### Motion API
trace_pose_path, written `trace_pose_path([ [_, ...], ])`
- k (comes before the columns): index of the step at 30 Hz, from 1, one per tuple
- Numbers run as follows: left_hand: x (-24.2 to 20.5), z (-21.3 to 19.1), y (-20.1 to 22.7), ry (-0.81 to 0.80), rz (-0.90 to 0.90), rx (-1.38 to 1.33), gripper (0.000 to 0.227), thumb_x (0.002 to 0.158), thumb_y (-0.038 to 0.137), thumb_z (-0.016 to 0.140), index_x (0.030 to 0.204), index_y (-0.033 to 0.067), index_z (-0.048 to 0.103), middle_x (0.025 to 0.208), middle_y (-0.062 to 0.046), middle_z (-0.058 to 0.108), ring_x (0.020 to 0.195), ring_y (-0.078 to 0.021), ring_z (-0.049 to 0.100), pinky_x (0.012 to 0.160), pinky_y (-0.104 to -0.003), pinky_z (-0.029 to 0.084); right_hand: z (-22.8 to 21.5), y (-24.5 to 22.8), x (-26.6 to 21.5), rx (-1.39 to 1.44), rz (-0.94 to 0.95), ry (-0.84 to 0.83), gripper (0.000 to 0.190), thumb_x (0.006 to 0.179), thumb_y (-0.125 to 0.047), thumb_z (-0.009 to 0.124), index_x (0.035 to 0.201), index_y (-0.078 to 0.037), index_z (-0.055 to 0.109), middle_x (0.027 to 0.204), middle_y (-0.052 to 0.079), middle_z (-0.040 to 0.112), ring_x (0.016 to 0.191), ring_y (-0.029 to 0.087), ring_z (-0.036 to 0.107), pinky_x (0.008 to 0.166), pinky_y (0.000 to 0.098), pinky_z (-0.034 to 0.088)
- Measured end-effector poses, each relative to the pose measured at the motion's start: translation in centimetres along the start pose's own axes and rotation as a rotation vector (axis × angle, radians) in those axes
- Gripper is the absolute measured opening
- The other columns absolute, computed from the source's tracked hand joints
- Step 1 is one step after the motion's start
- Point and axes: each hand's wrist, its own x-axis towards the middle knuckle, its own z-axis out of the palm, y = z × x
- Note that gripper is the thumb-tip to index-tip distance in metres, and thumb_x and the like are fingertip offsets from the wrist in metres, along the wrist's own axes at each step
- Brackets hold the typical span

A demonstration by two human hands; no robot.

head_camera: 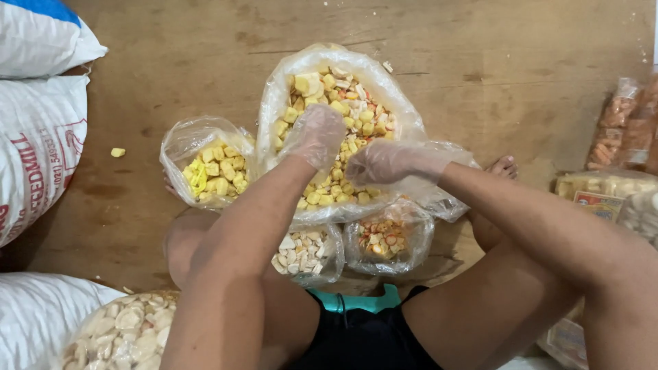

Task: The person sits on the floor and sorts small snack pieces from a large plastic bag into smaller bags using gloved hands. The task involves repeatedly scooping and separating snack items by type or color into multiple containers.

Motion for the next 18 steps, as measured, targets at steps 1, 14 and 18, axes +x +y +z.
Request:
trace_pose_path([
  [1,-0.1,-0.4,-0.1,-0.001,-0.002,0.000,0.020,0.083,0.010,0.052,0.084,-0.0042,0.067,0.074,-0.016,0.068,0.078,-0.0432,0.073,0.054,-0.057,0.056,-0.1,-0.3,-0.3,0.000,-0.001,-0.002,0.033,0.085,-0.035,0.069,0.115,-0.023,0.072,0.118,0.004,0.073,0.119,0.027,0.063,0.104,0.0411,0.050],
  [14,-2.5,-10.7,-2.5,-0.133,0.883,0.417,0.021,0.092,0.009,0.049,0.095,0.0167,0.068,0.083,-0.003,0.072,0.088,-0.0274,0.073,0.073,-0.042,0.059,-2.2,-6.7,-6.3,0.266,0.119,0.218,0.065,0.088,-0.038,0.068,0.145,-0.017,0.044,0.133,0.009,0.063,0.122,0.028,0.061,0.101,0.0456,0.051],
  [18,0.0,-6.8,-6.0,-0.815,0.572,-1.334,0.020,0.098,0.004,0.046,0.087,0.0150,0.059,0.075,0.003,0.060,0.074,-0.0106,0.065,0.057,-0.027,0.054,-1.8,-7.8,-7.0,0.726,-0.038,0.346,0.060,0.094,-0.012,0.056,0.147,0.001,0.032,0.136,0.019,0.058,0.101,0.025,0.068,0.086,0.0342,0.059],
])
